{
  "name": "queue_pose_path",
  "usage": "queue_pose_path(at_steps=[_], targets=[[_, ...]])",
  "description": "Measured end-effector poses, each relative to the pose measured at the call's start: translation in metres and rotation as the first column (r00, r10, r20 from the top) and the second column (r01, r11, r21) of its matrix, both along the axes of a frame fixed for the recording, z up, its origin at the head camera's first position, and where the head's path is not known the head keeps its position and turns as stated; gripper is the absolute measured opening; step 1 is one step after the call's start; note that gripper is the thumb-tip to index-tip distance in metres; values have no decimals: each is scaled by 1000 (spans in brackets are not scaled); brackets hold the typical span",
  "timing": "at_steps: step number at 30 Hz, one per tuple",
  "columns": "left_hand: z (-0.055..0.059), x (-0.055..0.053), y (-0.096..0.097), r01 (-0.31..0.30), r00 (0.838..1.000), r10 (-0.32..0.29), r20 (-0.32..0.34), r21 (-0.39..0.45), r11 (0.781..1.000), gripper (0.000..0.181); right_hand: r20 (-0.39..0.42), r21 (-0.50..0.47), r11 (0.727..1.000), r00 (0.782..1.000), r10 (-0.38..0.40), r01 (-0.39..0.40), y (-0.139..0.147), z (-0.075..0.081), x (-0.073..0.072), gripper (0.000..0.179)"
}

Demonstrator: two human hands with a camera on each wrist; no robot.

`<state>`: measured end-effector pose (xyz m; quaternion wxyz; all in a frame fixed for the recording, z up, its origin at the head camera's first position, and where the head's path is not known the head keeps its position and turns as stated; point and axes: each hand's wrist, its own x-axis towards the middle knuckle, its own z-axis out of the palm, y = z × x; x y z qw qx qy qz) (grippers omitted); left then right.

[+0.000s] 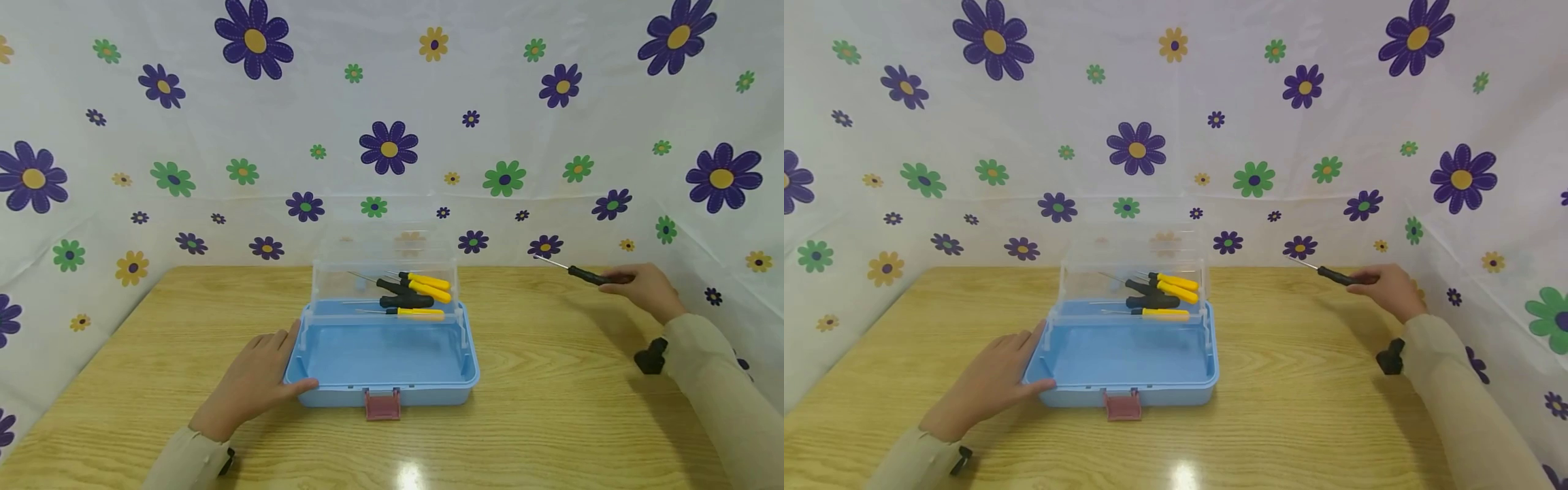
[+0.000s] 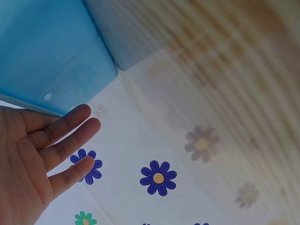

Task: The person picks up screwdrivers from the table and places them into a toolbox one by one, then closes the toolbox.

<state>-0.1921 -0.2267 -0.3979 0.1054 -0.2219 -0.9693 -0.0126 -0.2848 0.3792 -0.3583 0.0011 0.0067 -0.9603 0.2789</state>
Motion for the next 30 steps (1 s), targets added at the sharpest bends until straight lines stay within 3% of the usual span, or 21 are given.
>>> queue_pose_path(at_steps=[18, 30], targets=[[4, 2, 3, -15, 1000, 15, 16, 6, 1000, 101, -72, 16, 995, 993, 97, -96, -38, 29, 1, 44], [0, 0, 1, -8, 1000, 8, -2, 2, 1000, 101, -92, 12, 990, 986, 141, -140, -64, 45, 0, 37]])
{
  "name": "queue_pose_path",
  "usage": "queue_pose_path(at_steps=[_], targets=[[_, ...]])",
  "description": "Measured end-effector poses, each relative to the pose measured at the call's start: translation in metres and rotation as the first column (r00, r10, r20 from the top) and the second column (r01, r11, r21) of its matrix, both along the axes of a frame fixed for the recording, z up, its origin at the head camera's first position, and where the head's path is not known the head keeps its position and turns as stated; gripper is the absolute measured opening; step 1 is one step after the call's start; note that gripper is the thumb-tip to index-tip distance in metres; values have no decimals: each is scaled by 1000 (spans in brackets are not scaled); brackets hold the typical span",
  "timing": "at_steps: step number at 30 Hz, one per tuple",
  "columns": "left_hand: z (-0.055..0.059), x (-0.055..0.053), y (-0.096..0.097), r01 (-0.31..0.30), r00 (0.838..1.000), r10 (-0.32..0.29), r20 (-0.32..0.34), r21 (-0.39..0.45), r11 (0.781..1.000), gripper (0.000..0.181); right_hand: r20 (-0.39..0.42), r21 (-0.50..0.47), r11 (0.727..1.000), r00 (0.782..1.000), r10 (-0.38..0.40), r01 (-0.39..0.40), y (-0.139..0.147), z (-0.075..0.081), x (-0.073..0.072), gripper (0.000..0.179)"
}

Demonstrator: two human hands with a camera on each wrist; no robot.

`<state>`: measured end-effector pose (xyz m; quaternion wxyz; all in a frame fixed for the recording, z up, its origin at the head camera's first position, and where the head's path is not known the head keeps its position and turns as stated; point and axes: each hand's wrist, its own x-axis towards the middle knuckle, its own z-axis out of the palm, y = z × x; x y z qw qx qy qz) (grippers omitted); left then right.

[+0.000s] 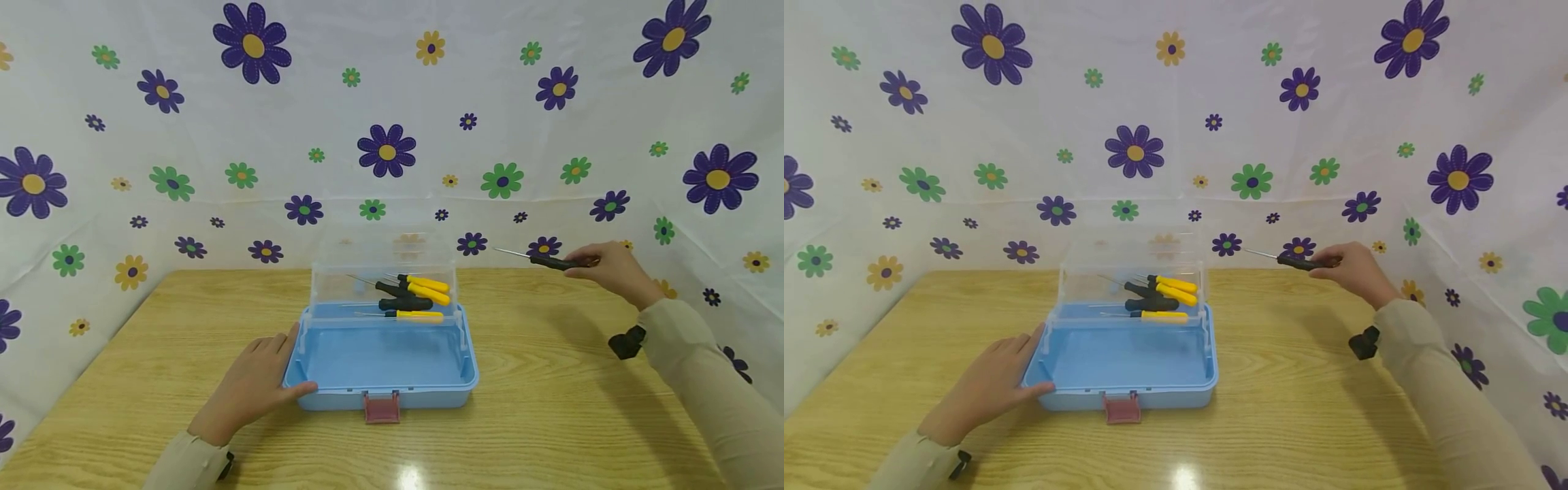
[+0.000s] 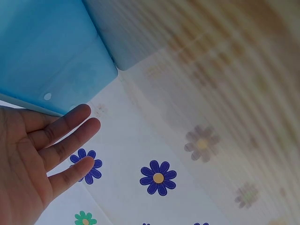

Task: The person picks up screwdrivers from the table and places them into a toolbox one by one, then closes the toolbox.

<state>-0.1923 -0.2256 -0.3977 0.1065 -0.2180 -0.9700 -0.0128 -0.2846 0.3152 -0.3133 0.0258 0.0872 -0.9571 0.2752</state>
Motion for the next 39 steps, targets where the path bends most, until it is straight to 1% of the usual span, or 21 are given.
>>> queue_pose_path(at_steps=[11, 17, 24, 30, 34, 39], targets=[[0, 1, 1, -7, 1000, 7, 9, 4, 1000, 101, -34, 1, 1000, 999, 30, -30, -20, 13, 0, 36], [0, 1, 1, -9, 1000, 9, 15, 8, 1000, 101, -47, -21, 998, 997, 61, -62, -32, 16, -3, 32], [0, 1, 1, -7, 1000, 7, 9, 6, 1000, 101, -48, -62, 995, 996, 76, -79, -53, 22, -6, 31], [2, 2, 1, -5, 1000, 4, 12, 10, 1000, 101, -54, -86, 991, 993, 101, -106, -71, 22, -9, 29], [1, 1, 1, 1, 1000, -1, 9, 11, 1000, 100, -71, -90, 988, 991, 118, -124, -82, 22, -11, 27], [0, 0, 0, 5, 1000, -5, 5, 4, 1000, 100, -67, -100, 986, 989, 128, -135, -96, 19, -13, 27]])
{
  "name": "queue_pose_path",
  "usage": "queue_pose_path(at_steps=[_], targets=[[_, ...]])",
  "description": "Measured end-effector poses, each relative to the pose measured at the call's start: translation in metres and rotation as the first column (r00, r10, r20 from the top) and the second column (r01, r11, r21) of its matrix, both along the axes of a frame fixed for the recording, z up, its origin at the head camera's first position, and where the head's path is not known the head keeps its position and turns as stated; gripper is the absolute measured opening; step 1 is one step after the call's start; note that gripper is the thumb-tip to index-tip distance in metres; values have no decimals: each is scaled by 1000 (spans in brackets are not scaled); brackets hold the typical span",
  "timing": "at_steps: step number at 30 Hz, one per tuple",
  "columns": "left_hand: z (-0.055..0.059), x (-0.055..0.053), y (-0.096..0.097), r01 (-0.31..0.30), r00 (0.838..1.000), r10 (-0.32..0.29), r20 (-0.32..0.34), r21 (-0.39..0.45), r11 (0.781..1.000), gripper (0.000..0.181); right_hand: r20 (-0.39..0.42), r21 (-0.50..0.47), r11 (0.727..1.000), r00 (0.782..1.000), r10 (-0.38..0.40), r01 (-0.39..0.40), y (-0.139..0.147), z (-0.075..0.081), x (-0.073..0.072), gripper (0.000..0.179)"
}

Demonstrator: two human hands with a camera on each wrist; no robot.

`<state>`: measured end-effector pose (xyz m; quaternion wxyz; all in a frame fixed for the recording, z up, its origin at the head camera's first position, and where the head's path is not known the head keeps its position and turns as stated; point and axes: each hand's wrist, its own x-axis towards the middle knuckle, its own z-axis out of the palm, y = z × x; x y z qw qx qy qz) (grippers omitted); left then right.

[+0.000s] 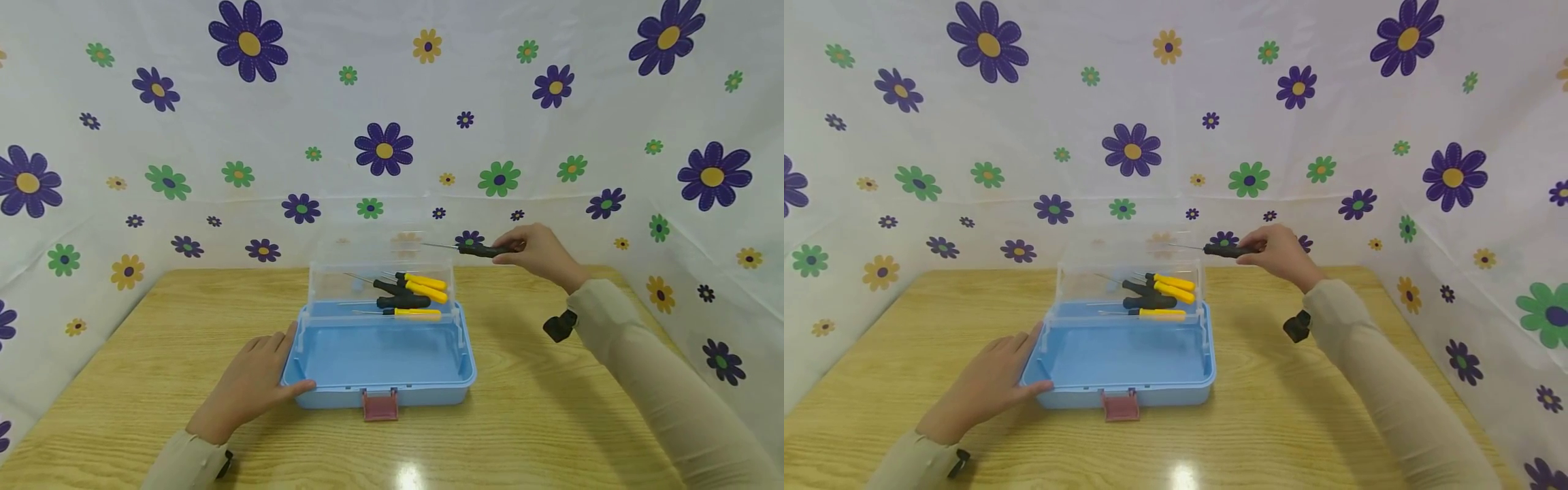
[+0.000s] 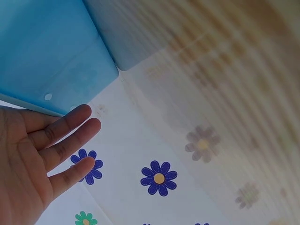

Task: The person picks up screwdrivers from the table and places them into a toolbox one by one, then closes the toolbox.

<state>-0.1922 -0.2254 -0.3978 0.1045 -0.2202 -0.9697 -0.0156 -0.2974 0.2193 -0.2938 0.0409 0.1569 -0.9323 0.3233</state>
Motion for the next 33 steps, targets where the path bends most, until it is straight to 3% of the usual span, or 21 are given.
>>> queue_pose_path(at_steps=[33], targets=[[2, 1, 2, -19, 1000, 19, 8, -3, 1000, 101, -4, -30, 992, 993, 119, -119, -89, -8, -5, 23]])
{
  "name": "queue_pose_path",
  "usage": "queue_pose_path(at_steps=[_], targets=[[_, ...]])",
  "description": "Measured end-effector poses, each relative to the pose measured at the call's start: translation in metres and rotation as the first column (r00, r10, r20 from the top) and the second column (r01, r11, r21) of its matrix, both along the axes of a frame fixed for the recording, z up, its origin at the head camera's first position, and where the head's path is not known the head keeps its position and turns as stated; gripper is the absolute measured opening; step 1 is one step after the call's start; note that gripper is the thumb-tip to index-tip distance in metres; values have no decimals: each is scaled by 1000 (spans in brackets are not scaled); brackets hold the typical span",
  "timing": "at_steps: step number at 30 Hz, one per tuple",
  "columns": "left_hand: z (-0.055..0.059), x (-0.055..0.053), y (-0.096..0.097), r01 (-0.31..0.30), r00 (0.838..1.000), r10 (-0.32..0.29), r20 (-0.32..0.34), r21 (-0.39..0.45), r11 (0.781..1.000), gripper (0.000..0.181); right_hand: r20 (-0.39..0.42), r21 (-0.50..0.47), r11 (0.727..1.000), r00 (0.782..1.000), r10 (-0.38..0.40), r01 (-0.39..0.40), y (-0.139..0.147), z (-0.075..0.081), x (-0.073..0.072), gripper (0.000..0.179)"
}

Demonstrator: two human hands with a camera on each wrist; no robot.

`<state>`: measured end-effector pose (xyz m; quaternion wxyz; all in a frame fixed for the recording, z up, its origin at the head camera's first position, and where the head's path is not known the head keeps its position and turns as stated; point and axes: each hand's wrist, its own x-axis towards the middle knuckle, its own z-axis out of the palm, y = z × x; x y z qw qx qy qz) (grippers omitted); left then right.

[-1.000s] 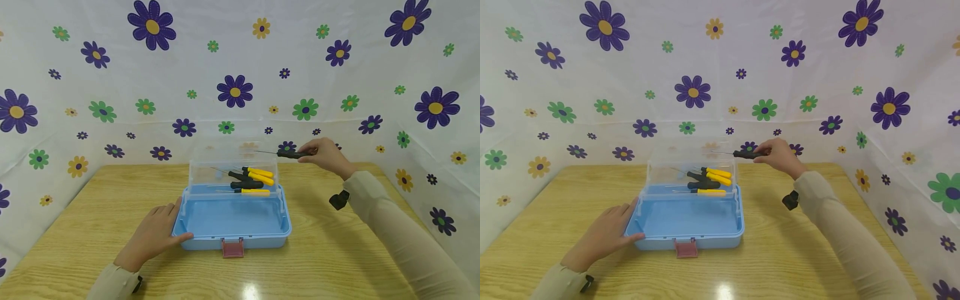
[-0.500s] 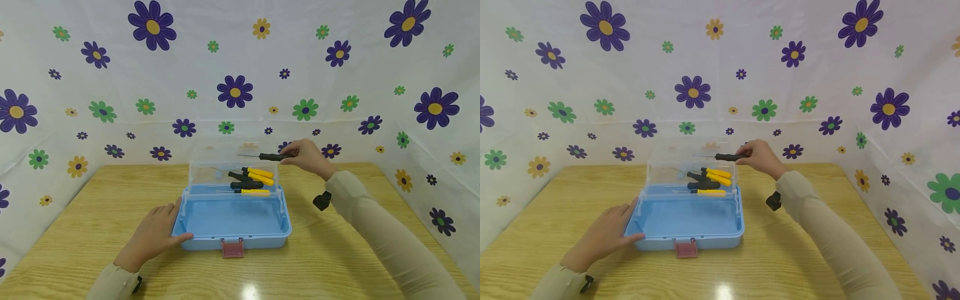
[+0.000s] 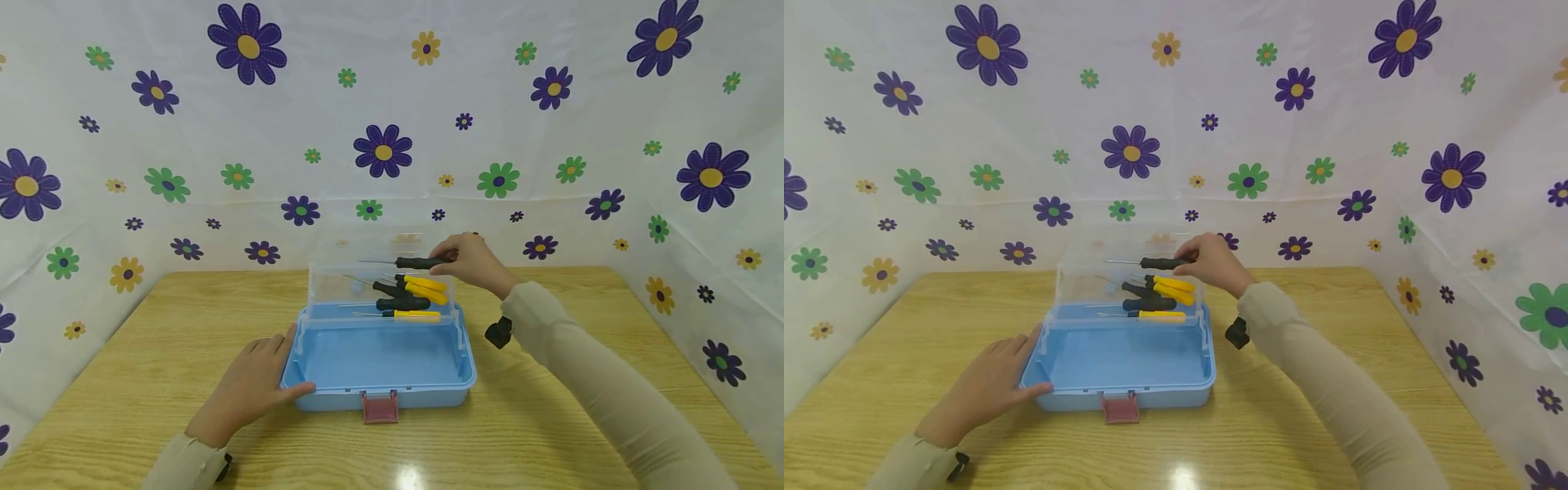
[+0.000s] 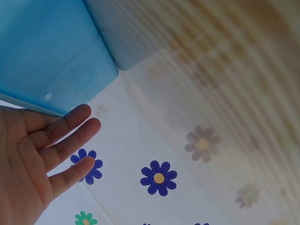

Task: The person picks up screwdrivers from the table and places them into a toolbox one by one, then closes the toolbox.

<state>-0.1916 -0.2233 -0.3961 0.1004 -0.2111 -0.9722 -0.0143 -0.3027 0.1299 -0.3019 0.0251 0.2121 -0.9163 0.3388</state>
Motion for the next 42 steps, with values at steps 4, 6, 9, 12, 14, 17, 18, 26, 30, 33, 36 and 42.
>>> queue_pose_path(at_steps=[4, 6, 9, 12, 14, 17, 18, 26, 30, 33, 36, 42], targets=[[0, 0, 0, 3, 1000, -3, -6, -2, 1000, 101, 16, 0, 1000, 1000, 2, -2, -9, -1, -1, 24], [0, 0, 0, 4, 1000, -4, -8, -4, 1000, 101, 25, 1, 1000, 1000, 4, -4, -13, -2, -1, 24], [0, 0, 0, 2, 1000, -2, -7, -1, 1000, 101, 37, -2, 1000, 999, 9, -9, -19, -4, -2, 23], [0, 0, 0, 2, 1000, -2, -6, 0, 1000, 101, 48, -9, 1000, 999, 15, -15, -26, -5, -3, 22], [0, 0, 0, 3, 1000, -3, -7, 1, 1000, 101, 61, -5, 1000, 998, 13, -13, -30, -5, -3, 22], [0, 0, 0, 6, 1000, -6, -13, 0, 1000, 101, 79, -2, 1000, 997, 11, -11, -36, -5, -2, 22], [0, 0, 0, 6, 1000, -6, -14, 0, 1000, 101, 86, -4, 1000, 996, 8, -8, -38, -5, -2, 22], [0, 0, -1, 9, 1000, -9, -13, 6, 1000, 101, 121, -9, 1000, 993, -1, 3, -49, -10, -4, 22], [0, 0, 0, 2, 1000, -2, -5, 3, 1000, 101, 129, -2, 1000, 992, -3, 3, -54, -12, -5, 21], [0, 0, 0, -3, 1000, 3, -1, 1, 1000, 101, 134, 2, 1000, 991, 1, -1, -60, -13, -4, 22], [0, 0, 0, -3, 1000, 3, 0, 1, 1000, 101, 132, 6, 1000, 991, 4, -5, -66, -14, -3, 22], [1, 0, 0, 5, 1000, -5, -8, 2, 1000, 100, 83, 57, 998, 997, -12, 7, -77, -15, 0, 20]])
